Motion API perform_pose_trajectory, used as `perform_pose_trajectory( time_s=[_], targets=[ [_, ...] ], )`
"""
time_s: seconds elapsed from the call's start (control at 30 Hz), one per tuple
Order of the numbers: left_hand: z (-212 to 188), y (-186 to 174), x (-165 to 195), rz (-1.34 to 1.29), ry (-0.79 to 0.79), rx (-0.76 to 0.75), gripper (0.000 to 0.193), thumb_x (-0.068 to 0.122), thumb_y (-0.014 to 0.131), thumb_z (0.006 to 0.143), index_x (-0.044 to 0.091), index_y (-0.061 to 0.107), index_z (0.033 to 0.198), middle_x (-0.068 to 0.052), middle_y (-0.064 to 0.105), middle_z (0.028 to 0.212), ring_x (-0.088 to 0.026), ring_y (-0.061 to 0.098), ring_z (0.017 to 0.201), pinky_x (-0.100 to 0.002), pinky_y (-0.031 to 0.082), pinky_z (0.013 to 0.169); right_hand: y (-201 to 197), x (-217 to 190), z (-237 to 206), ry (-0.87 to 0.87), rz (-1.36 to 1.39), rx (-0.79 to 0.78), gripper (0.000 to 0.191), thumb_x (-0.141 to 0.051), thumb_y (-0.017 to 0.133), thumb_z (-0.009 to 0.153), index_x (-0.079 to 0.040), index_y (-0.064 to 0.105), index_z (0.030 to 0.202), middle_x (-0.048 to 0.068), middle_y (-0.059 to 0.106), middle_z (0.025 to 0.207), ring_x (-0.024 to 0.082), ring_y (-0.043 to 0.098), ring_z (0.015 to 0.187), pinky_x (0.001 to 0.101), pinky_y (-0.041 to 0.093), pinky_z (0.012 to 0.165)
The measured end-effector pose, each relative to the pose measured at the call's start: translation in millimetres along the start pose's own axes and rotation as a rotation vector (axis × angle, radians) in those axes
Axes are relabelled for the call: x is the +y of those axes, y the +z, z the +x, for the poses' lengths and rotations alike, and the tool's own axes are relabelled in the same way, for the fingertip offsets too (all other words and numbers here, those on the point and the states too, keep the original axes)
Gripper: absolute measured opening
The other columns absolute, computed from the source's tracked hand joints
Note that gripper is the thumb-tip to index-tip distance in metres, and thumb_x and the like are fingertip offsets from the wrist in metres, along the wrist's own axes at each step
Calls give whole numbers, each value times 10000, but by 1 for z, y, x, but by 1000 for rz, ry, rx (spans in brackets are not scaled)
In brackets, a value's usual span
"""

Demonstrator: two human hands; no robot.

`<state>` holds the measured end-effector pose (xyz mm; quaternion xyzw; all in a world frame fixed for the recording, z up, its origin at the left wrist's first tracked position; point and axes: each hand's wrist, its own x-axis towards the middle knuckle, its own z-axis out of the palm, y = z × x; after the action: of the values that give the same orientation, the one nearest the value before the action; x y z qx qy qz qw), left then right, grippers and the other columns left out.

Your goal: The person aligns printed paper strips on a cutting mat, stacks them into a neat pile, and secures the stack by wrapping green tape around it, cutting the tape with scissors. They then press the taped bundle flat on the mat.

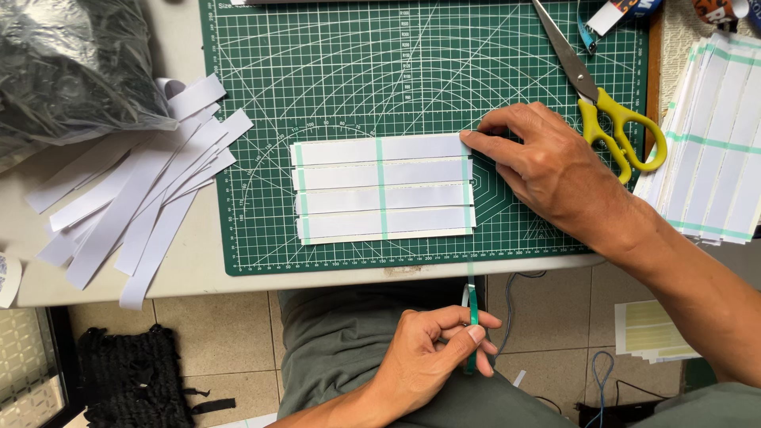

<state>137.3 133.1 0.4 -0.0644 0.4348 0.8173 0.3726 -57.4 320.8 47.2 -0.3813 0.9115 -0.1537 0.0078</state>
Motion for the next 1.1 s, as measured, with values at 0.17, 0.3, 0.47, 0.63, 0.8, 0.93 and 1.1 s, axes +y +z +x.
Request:
perform_pose_trajectory(
  time_s=[0.17, 0.3, 0.47, 0.63, 0.8, 0.93, 1.1],
  targets=[
    [0, 0, 2, -6, 18, 1, 318, 193, 589, 1066, -62, 699, 1220, -101, 745, 812, -91, 685, 759, -212, 490, 654, 1, -3, -5, -10, -33, -1, 435, 4, 726, 867, -31, 676, 1298, 143, 661, 1160, 301, 640, 1035, 408, 547, 927],
    [-1, 0, 3, 1, 32, 5, 313, 193, 586, 1069, -59, 699, 1217, -102, 737, 793, -94, 717, 822, -223, 540, 718, -4, -7, -12, -8, -39, -27, 501, 12, 698, 860, -46, 653, 1355, 144, 661, 1215, 316, 648, 1106, 483, 516, 1029],
    [-2, 0, 4, 6, -5, 8, 316, 191, 584, 1062, -60, 702, 1214, -87, 740, 791, -118, 711, 817, -245, 548, 744, -1, -8, -18, -5, -54, -49, 412, -22, 690, 900, -112, 670, 1301, 138, 651, 1299, 295, 644, 1206, 533, 454, 1139],
    [-2, 0, 4, 2, 25, -2, 316, 193, 589, 1067, -62, 697, 1218, -79, 732, 783, -130, 723, 910, -269, 578, 847, 4, -10, -23, 10, -116, -70, 392, -30, 671, 926, -130, 670, 1305, 138, 646, 1326, 275, 644, 1222, 553, 426, 1169],
    [-2, 1, 6, -19, 16, 1, 318, 198, 587, 1062, -59, 695, 1214, -69, 729, 777, -133, 722, 900, -271, 579, 838, 4, -9, -27, 45, -91, -88, 399, -48, 668, 926, -130, 663, 1316, 137, 635, 1350, 260, 629, 1207, 591, 385, 1176],
    [-2, 1, 8, 32, 19, 5, 327, 208, 584, 1063, -59, 701, 1211, -70, 733, 762, -127, 725, 890, -265, 563, 797, 4, -5, -32, 67, -8, -89, 456, -18, 641, 908, -164, 651, 1340, 106, 620, 1391, 281, 572, 1334, 627, 334, 1206],
    [-2, 1, 10, 33, 4, 6, 322, 208, 588, 1052, -52, 705, 1201, -71, 731, 750, -135, 732, 842, -271, 569, 770, 7, -6, -39, 17, -14, -94, 457, -45, 646, 893, -234, 658, 1310, 115, 612, 1396, 308, 540, 1353, 671, 298, 1205]
  ],
)
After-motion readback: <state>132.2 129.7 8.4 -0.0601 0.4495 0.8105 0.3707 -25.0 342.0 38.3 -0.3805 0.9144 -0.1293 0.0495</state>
